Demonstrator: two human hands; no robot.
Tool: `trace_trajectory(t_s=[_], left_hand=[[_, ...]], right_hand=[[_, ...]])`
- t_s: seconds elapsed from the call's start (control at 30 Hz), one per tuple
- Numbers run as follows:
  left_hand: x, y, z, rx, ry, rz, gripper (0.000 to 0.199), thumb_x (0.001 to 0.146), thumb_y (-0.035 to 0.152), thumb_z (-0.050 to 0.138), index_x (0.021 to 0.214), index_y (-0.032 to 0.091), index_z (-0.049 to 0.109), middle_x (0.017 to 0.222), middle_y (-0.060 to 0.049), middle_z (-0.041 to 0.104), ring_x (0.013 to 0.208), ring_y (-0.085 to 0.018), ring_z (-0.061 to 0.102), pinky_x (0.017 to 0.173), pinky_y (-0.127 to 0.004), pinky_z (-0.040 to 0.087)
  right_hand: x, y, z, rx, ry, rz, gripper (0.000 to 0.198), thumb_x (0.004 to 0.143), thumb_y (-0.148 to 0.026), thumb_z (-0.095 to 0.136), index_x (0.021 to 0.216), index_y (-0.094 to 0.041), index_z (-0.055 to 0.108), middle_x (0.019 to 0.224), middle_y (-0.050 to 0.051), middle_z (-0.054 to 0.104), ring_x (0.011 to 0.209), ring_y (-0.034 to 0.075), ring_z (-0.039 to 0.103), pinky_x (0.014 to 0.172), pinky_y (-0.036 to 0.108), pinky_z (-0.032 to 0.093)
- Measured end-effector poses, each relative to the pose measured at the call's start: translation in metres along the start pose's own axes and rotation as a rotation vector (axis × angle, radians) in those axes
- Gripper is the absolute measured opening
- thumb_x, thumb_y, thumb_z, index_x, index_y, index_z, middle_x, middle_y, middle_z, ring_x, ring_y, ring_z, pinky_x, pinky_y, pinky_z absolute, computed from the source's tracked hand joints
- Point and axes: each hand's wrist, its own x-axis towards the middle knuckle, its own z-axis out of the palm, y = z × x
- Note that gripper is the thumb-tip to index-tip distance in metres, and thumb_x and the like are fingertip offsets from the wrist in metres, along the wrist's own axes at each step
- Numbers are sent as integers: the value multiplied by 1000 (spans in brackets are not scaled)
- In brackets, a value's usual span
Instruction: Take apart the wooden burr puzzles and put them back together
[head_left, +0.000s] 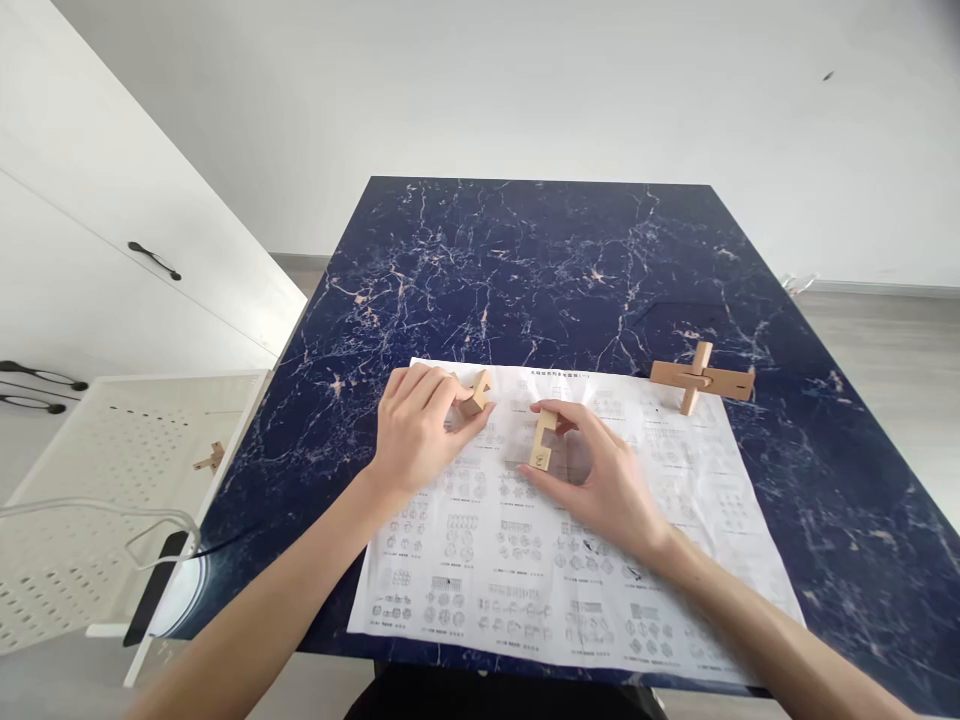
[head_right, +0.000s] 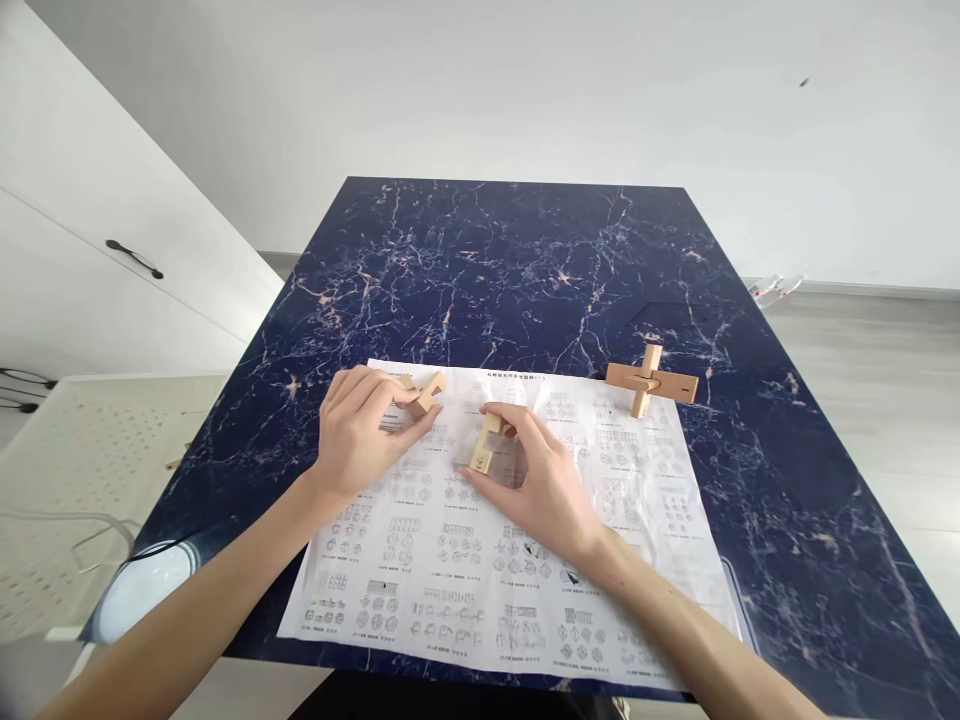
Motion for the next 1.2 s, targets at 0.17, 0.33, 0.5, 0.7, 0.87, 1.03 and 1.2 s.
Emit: trace_trajectory(t_s=[0.17, 0.33, 0.5, 0.7, 0.87, 1.03, 1.2], left_hand=[[-4, 7, 3, -49, -199, -58, 34, 99, 46, 79, 87, 23, 56, 93, -5, 69, 91, -27, 67, 83, -44, 53], [-6, 7, 4, -190, -267, -112, 42, 98, 54, 79, 117, 22, 59, 127, -14, 68, 121, -33, 66, 104, -51, 55], [-8, 6, 6, -270, -317, -93, 58, 103, 52, 72, 146, 21, 48, 155, -21, 60, 148, -38, 55, 121, -58, 49], [-13, 5, 9, -283, -378, -145, 70, 103, 52, 72, 157, 23, 39, 167, -22, 50, 162, -41, 40, 129, -67, 39], [-14, 5, 8, -354, -439, -181, 70, 105, 49, 70, 160, 23, 36, 167, -23, 48, 160, -39, 44, 127, -62, 46], [-12, 5, 5, -413, -483, -155, 73, 106, 45, 70, 164, 27, 31, 169, -21, 45, 161, -36, 43, 128, -59, 46], [-12, 7, 4, -452, -506, -137, 77, 105, 46, 71, 166, 30, 28, 171, -18, 44, 163, -35, 40, 129, -61, 44]], right_hand=[[-1, 2, 1, -3, -20, 10, 56, 94, -48, 80, 143, -32, 58, 136, 8, 73, 106, 29, 73, 89, 46, 64], [-1, 4, 3, -22, -6, 21, 59, 95, -49, 80, 146, -32, 57, 135, 10, 72, 110, 31, 73, 91, 48, 64], [3, 6, 3, -49, 84, -66, 53, 97, -49, 80, 143, -31, 61, 143, 12, 66, 128, 36, 65, 106, 57, 58], [4, 8, 3, -96, 117, -54, 49, 98, -41, 80, 142, -30, 63, 141, 11, 70, 133, 40, 59, 110, 68, 54], [4, 9, 1, -46, 102, -43, 40, 102, -34, 74, 141, -29, 64, 154, 12, 62, 120, 33, 71, 102, 58, 63], [3, 7, -1, 33, 22, -80, 42, 104, -28, 70, 145, -30, 62, 164, 12, 56, 107, 28, 78, 98, 56, 68], [1, 3, -1, 55, -123, -210, 58, 106, -19, 62, 160, -35, 48, 175, 10, 43, 143, 34, 65, 108, 58, 66]])
